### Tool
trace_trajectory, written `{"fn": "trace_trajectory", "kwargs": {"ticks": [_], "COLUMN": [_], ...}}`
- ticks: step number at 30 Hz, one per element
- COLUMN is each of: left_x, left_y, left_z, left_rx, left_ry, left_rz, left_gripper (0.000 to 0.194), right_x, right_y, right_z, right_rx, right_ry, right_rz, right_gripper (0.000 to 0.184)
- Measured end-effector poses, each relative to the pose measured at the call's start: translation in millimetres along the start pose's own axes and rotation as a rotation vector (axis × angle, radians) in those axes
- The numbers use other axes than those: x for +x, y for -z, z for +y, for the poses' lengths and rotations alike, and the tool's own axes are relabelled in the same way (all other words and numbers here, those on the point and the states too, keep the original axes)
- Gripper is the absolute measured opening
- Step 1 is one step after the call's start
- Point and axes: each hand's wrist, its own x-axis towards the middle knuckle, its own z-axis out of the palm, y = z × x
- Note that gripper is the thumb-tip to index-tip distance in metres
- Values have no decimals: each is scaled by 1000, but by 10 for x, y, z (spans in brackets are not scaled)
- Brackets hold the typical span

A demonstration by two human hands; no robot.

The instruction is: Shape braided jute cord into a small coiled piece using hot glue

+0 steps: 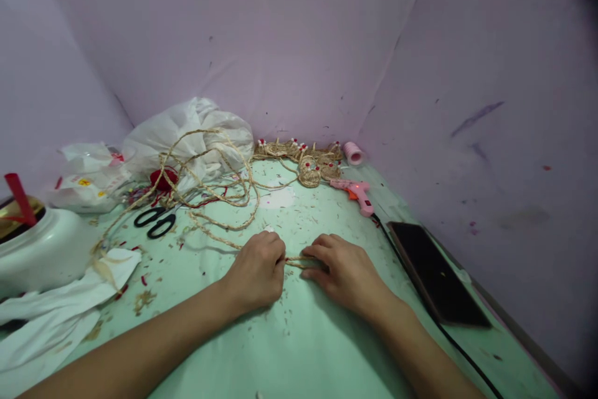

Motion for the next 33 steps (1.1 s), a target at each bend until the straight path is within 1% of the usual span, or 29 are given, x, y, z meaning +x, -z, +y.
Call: {"fn": "trace_trajectory", "kwargs": {"ticks": [2,3,6,11,13,15,18,21,25,33], "left_x": [2,2,1,-12,-20,-27,-29,-30,-40,-64], "left_y": [6,8,3,-10,-4,2,-3,-25,-50,-28], "left_z": [0,-2,-21,-62,-66,-63,-56,-60,-70,-48], "left_rx": [-1,-3,-25,-49,-37,-16,6,7,-11,-2], "left_ry": [-2,-3,-13,-20,-58,-99,-119,-116,-96,-39], "left_rz": [6,11,22,29,2,-29,-24,-6,15,91], "left_gripper": [13,13,14,11,17,18,19,19,19,12], "right_x": [9,11,15,14,7,-3,-4,26,81,79], "right_y": [-29,-39,-54,-58,-48,-33,-29,-71,-146,-184], "right_z": [8,11,13,23,18,-4,-68,-151,-239,-326], "right_rx": [24,34,35,6,-9,-45,-117,-163,-214,-265], "right_ry": [-25,-36,-40,17,24,15,21,44,39,29], "right_rz": [20,26,22,9,14,24,43,57,43,74], "right_gripper": [10,9,13,16,17,18,17,16,20,19]}}
